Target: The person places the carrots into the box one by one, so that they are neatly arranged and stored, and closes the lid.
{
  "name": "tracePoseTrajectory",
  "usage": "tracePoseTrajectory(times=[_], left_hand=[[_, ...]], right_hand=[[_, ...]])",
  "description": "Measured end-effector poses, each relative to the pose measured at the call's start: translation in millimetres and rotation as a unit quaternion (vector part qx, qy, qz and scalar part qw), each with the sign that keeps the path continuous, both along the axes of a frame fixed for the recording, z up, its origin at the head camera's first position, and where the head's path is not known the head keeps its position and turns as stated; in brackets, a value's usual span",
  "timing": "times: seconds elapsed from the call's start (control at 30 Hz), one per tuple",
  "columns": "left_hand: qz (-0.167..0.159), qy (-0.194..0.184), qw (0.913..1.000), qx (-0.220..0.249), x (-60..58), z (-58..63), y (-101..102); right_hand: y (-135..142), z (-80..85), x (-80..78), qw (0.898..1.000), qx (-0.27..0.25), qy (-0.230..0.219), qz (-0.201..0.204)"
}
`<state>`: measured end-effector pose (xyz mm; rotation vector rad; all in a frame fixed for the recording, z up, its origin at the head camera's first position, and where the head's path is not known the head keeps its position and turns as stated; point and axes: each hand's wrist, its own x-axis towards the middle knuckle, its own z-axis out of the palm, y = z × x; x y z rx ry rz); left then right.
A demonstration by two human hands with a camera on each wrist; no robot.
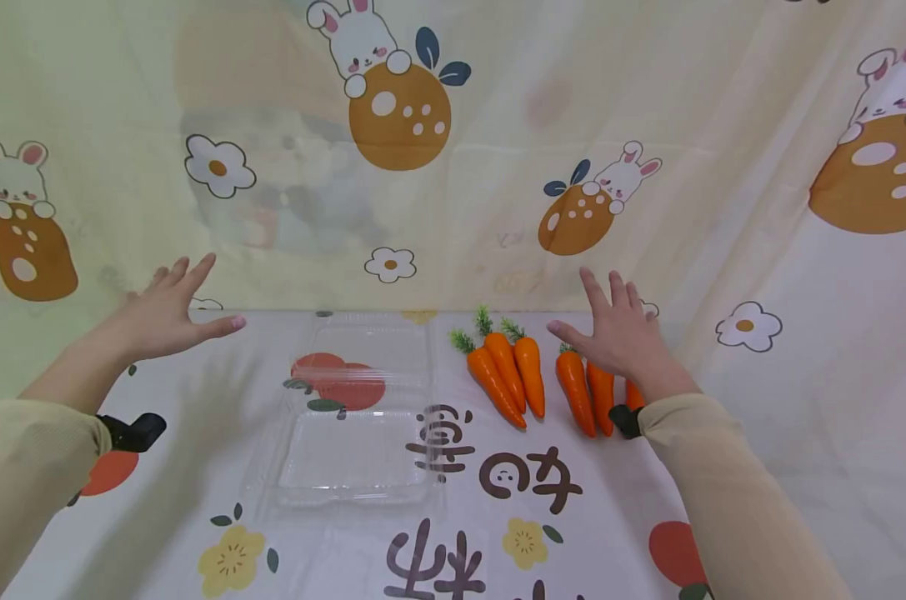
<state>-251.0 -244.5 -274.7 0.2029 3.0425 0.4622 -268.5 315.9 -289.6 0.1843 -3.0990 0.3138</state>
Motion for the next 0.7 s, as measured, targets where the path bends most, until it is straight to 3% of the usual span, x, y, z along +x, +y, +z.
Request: tracePoseTrajectory(times=[0.2, 0.4, 0.5, 0.7], left_hand=[[-0.011, -0.021, 0.9972, 0.071, 3.1, -4.8, -1.9], [-0.006, -0.048, 0.9863, 0.158, 10.8, -14.3, -1.4], [-0.011, -0.059, 0.9761, 0.209, 14.5, -24.7, -0.9], [-0.028, -0.079, 0.9479, 0.307, 22.2, -55.1, 3.5]], right_hand=[[1.6, -4.4, 2.2, 0.999, -0.036, -0.006, 0.001], [9.6, -15.2, 5.8, 0.994, -0.112, 0.006, 0.005], [16.6, -22.2, 8.9, 0.989, -0.147, 0.015, 0.003], [34.5, -39.6, 13.4, 0.981, -0.194, 0.017, -0.007]])
